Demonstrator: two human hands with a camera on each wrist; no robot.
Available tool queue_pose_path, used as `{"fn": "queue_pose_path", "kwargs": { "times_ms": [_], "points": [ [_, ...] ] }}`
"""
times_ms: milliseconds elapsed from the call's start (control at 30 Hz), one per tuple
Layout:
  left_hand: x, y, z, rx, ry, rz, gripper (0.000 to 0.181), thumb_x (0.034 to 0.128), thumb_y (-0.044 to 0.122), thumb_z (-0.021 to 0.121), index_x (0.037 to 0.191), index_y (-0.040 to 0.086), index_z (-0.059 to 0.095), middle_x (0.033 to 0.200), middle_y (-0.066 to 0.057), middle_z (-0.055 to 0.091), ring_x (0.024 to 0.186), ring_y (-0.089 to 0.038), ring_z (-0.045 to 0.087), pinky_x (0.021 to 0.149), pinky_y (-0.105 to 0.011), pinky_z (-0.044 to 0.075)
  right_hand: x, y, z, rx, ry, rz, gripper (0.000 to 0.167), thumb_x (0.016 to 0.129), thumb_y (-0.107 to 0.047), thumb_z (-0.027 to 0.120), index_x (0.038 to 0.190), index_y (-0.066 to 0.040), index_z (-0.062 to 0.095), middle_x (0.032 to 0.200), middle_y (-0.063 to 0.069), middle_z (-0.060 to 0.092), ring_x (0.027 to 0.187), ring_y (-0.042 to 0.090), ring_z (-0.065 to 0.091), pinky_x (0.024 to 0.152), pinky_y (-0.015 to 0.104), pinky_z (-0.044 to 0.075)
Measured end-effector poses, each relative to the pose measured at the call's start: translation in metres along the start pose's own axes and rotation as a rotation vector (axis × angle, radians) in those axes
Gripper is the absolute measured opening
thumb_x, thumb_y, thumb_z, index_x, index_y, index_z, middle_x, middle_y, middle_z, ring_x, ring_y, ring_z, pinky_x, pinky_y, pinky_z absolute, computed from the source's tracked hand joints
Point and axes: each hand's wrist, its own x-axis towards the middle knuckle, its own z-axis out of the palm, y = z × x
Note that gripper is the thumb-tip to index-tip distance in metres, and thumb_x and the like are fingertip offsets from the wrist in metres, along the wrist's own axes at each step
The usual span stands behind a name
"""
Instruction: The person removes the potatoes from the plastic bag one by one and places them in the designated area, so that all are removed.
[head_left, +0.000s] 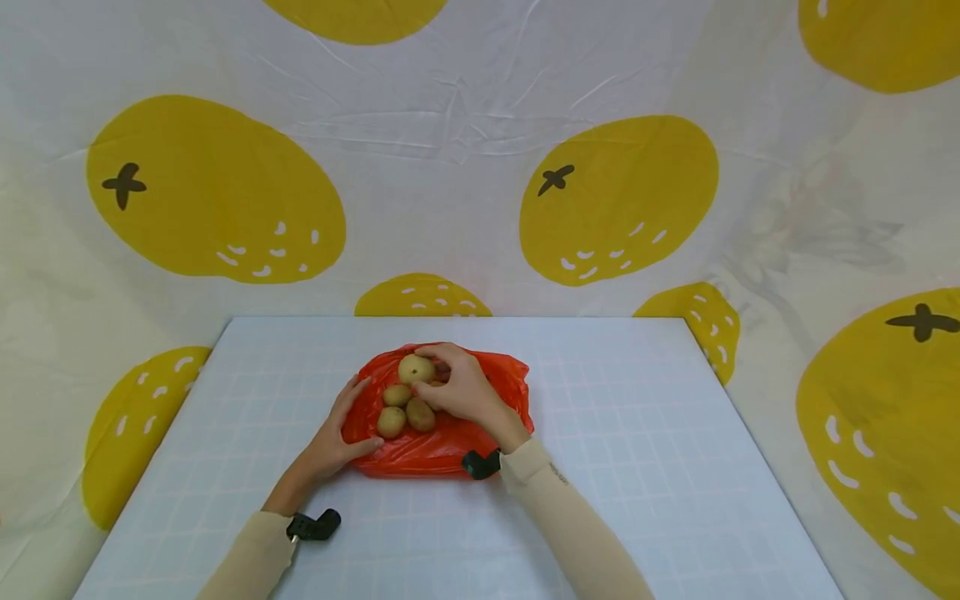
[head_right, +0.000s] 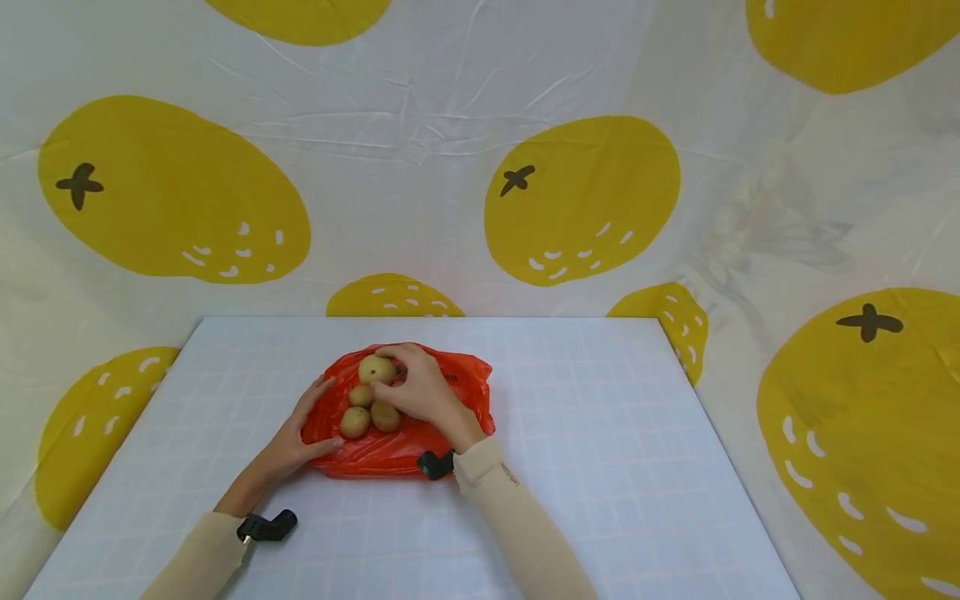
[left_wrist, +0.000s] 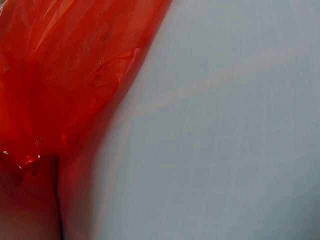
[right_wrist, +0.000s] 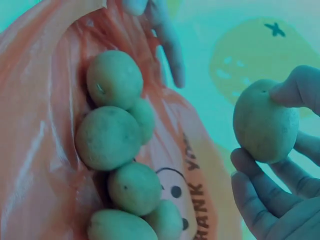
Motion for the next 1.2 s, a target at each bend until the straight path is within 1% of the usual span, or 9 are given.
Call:
{"fn": "queue_pose_path", "kwargs": {
  "times_ms": [133, 233, 367, 500, 667, 833, 1000, 1067, 1200],
  "points": [
    [0.000, 0.000, 0.001, -0.012, 0.000, 0.004, 0.100, 0.0834, 0.024, 0.080, 0.165, 0.022, 0.022, 0.173, -0.015, -0.003, 0.155, -0.052, 0.003, 0.114, -0.081, 0.018, -0.006, -0.001, -0.009, -0.022, 0.025, -0.007, 0.047, 0.088, -0.021, 0.073, 0.134, -0.016, 0.065, 0.128, 0.000, 0.063, 0.105, 0.015, 0.064, 0.092, 0.036, 0.060],
    [0.001, 0.001, 0.001, -0.011, 0.000, 0.006, 0.099, 0.0839, 0.023, 0.080, 0.164, 0.022, 0.022, 0.173, -0.014, -0.002, 0.156, -0.051, 0.003, 0.114, -0.081, 0.017, -0.012, -0.002, -0.018, -0.040, 0.061, -0.018, 0.048, 0.088, -0.017, 0.072, 0.135, -0.014, 0.065, 0.129, 0.001, 0.063, 0.107, 0.015, 0.063, 0.093, 0.035, 0.059],
    [0.003, 0.001, 0.002, -0.010, 0.002, 0.021, 0.098, 0.0844, 0.022, 0.080, 0.164, 0.022, 0.023, 0.173, -0.014, -0.002, 0.156, -0.050, 0.002, 0.114, -0.082, 0.016, -0.022, -0.006, -0.032, -0.020, 0.120, -0.040, 0.047, 0.089, -0.011, 0.075, 0.135, -0.011, 0.064, 0.130, 0.005, 0.063, 0.109, 0.020, 0.064, 0.096, 0.039, 0.059],
    [0.003, 0.000, 0.003, -0.009, 0.003, 0.026, 0.098, 0.0835, 0.021, 0.080, 0.164, 0.021, 0.024, 0.173, -0.015, -0.002, 0.156, -0.051, 0.002, 0.113, -0.082, 0.015, -0.033, -0.007, -0.047, 0.006, 0.181, -0.073, 0.046, 0.088, -0.007, 0.076, 0.133, -0.009, 0.065, 0.130, 0.010, 0.063, 0.107, 0.026, 0.069, 0.093, 0.042, 0.061],
    [0.001, -0.001, 0.002, -0.001, 0.007, 0.028, 0.099, 0.0829, 0.021, 0.081, 0.164, 0.021, 0.024, 0.173, -0.015, -0.002, 0.156, -0.051, 0.002, 0.113, -0.083, 0.014, -0.044, -0.002, -0.060, -0.003, 0.242, -0.107, 0.045, 0.087, -0.005, 0.077, 0.131, -0.008, 0.066, 0.128, 0.011, 0.064, 0.103, 0.027, 0.070, 0.090, 0.041, 0.062],
    [0.001, -0.002, -0.001, 0.008, 0.011, 0.030, 0.099, 0.0831, 0.022, 0.081, 0.164, 0.021, 0.024, 0.173, -0.015, -0.002, 0.156, -0.051, 0.001, 0.112, -0.084, 0.014, -0.053, 0.007, -0.066, 0.025, 0.302, -0.085, 0.045, 0.087, -0.005, 0.078, 0.131, -0.010, 0.066, 0.128, 0.009, 0.064, 0.106, 0.026, 0.070, 0.092, 0.040, 0.061],
    [0.001, -0.002, -0.002, 0.009, 0.009, 0.023, 0.099, 0.0835, 0.023, 0.081, 0.164, 0.022, 0.023, 0.173, -0.014, -0.002, 0.156, -0.051, 0.001, 0.112, -0.084, 0.013, -0.062, 0.014, -0.069, 0.059, 0.337, -0.049, 0.045, 0.088, -0.005, 0.078, 0.131, -0.010, 0.066, 0.130, 0.010, 0.064, 0.108, 0.029, 0.070, 0.094, 0.045, 0.060],
    [0.001, -0.002, -0.002, 0.002, 0.008, 0.028, 0.099, 0.0836, 0.022, 0.081, 0.164, 0.022, 0.023, 0.173, -0.014, -0.002, 0.156, -0.052, 0.001, 0.112, -0.084, 0.013, -0.065, 0.018, -0.070, 0.062, 0.349, -0.044, 0.045, 0.089, -0.005, 0.078, 0.132, -0.009, 0.066, 0.130, 0.011, 0.063, 0.108, 0.030, 0.070, 0.095, 0.044, 0.060],
    [0.001, -0.002, 0.000, -0.016, 0.001, 0.034, 0.098, 0.0839, 0.020, 0.080, 0.164, 0.019, 0.023, 0.173, -0.015, -0.002, 0.156, -0.052, 0.001, 0.112, -0.084, 0.013, -0.073, 0.026, -0.074, 0.059, 0.375, -0.042, 0.046, 0.088, -0.002, 0.077, 0.132, -0.007, 0.065, 0.129, 0.013, 0.063, 0.107, 0.029, 0.071, 0.093, 0.039, 0.061]
  ]
}}
